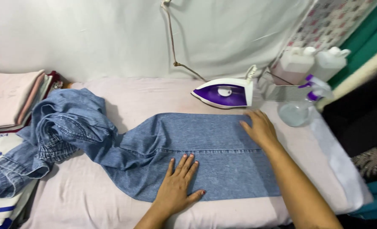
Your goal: Ironing and folding a pair of denim pants on an ironing board.
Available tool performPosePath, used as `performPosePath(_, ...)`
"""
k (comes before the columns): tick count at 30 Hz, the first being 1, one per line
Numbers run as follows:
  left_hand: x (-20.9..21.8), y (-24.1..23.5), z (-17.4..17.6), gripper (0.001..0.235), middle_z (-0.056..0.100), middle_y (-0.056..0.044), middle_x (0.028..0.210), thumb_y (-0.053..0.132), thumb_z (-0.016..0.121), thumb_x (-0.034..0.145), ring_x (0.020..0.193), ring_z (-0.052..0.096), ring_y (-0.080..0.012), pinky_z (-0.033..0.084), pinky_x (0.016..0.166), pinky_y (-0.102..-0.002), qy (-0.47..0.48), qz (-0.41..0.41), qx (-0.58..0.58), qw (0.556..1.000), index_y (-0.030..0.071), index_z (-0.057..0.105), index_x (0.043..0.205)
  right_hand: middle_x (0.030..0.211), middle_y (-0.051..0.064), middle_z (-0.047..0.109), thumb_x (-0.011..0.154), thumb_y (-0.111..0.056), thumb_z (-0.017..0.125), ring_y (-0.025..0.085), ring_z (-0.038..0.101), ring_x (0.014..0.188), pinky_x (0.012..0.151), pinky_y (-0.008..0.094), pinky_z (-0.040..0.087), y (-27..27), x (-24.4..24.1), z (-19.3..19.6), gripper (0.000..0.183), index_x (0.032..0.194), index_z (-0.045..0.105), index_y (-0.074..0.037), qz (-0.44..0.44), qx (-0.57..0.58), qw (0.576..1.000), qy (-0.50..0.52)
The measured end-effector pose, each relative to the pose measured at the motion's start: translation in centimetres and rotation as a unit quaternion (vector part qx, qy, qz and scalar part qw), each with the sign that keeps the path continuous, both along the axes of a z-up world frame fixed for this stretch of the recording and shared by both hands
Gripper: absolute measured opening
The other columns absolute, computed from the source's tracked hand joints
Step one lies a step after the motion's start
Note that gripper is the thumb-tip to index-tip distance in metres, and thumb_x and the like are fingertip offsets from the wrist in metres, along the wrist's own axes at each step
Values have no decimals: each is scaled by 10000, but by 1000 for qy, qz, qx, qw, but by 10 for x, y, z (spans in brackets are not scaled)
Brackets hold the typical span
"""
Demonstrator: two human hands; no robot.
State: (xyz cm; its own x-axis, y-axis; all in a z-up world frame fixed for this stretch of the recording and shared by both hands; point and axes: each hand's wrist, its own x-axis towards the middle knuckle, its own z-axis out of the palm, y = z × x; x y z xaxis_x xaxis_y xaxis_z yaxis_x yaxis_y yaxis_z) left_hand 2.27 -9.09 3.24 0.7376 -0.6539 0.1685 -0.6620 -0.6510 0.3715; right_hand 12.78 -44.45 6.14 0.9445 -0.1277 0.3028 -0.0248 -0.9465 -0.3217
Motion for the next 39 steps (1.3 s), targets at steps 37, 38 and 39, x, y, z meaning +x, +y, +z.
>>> performPosePath(37,209,63,8,160,740,-209,968,206,672,920,930,711,-419,564,812,-519,-38,299,-12,954,90,739,1007,1014,251,708,1036,-255,515,443,705,905,768,558,551,53,-53,-43,314,1277,542,-56,-85,18,994,67)
performPosePath(38,210,49,9,168,741,-214,971,212,678,911,935,713,-415,564,826,-513,-22,278,-28,960,90,742,1007,1020,251,709,1048,-261,507,447,703,913,783,559,547,36,-56,-42,310,1281,542,-60,-89,13,993,78)
performPosePath(39,211,36,9,176,742,-219,973,217,684,902,940,715,-411,565,840,-506,-7,257,-44,965,90,744,1008,1026,251,711,1060,-268,499,451,701,920,798,561,543,20,-60,-41,306,1285,543,-65,-92,9,992,89)
